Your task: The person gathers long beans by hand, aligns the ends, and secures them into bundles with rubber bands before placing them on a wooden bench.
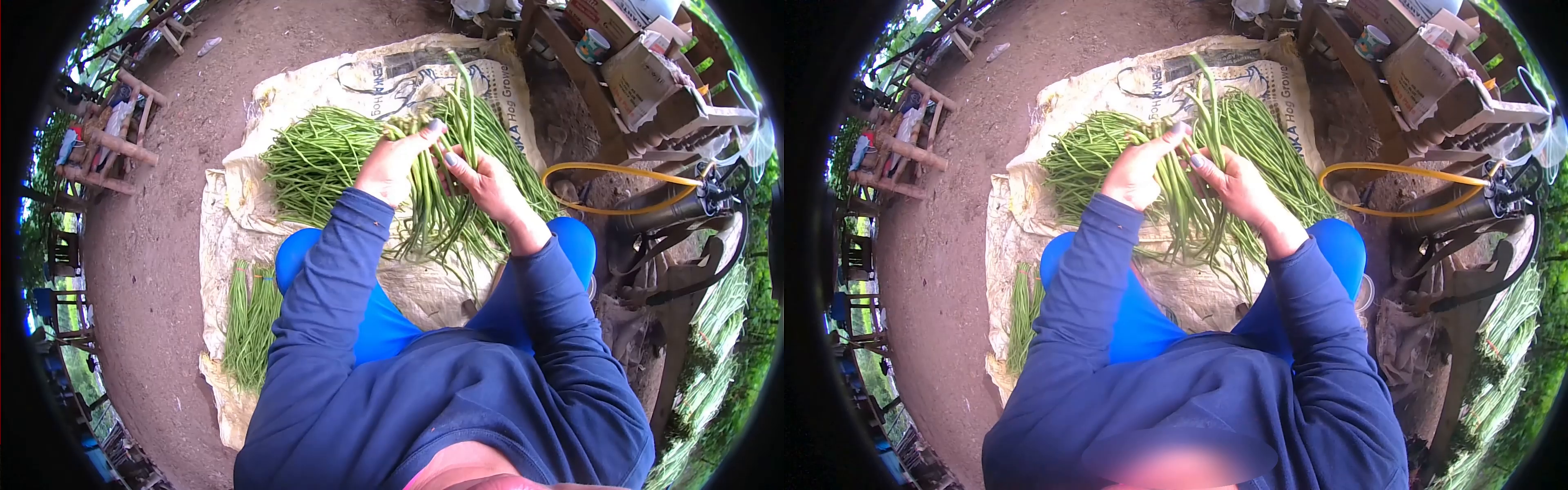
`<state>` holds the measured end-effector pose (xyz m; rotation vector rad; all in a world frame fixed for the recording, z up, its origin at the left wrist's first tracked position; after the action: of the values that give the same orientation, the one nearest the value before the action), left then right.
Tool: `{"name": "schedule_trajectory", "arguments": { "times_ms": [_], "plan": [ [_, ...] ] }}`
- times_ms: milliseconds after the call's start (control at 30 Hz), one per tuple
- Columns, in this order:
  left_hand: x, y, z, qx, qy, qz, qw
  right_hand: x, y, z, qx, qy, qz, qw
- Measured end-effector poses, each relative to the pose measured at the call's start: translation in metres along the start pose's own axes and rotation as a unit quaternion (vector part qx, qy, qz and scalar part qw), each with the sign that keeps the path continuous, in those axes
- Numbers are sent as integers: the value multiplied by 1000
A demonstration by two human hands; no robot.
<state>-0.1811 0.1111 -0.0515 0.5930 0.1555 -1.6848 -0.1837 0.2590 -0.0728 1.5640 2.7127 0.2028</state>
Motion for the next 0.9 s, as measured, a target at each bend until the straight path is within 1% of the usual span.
{"name": "schedule_trajectory", "arguments": {
  "times_ms": [67,100,133,200,233,267,333,400,467,500,533,600,633,667,733,767,800,833,867,900],
  "plan": [
    [7,0,3,-7,86,8,996,0,3,-8,9,-50,12,999],
    [9,1,10,-21,101,-1,995,2,1,-4,6,-63,7,998],
    [17,-1,11,-21,101,-1,995,4,0,-3,7,-63,7,998],
    [19,-3,16,-33,89,-65,993,5,1,1,-23,-20,-15,999],
    [15,2,18,-37,93,-2,995,3,0,0,-17,-11,-27,999],
    [14,1,17,-37,93,-1,995,2,2,-1,-17,-11,-27,999],
    [10,4,14,17,51,5,999,-6,10,-12,-62,121,-32,990],
    [11,6,11,26,33,20,999,-9,10,-8,-56,132,-39,989],
    [19,0,5,4,44,-8,999,-9,12,-9,10,183,-55,982],
    [21,3,6,-6,21,-7,1000,-6,15,-8,-4,123,-59,991],
    [23,5,8,-16,2,-13,1000,1,21,-9,-75,86,-45,993],
    [28,15,6,19,44,8,999,13,24,-5,16,-24,-3,1000],
    [31,20,6,56,64,40,996,24,33,-15,58,55,30,996],
    [35,27,8,72,25,19,997,33,39,-18,36,-27,53,998],
    [35,39,11,22,31,22,999,57,58,-36,52,16,119,991],
    [31,47,15,11,39,8,999,69,67,-51,53,43,148,987],
    [29,55,17,11,62,3,998,80,76,-65,54,69,176,980],
    [35,60,15,22,29,-2,999,88,81,-79,74,111,218,967],
    [40,62,12,33,-5,-5,999,93,85,-91,94,96,241,961],
    [43,62,6,33,-4,-6,999,100,86,-102,92,130,252,955]
  ]
}}
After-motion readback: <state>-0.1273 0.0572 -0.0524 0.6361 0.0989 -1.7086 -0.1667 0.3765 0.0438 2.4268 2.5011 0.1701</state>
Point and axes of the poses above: each hand's wrist, its own y-axis away from the middle knuckle, its own x-axis out of the back of the hand, z = x × y, the point moved 5 cm from there along -y, towards the middle knuckle, and after that the axes turned 1 degree about -z, right-handed, at the moved point
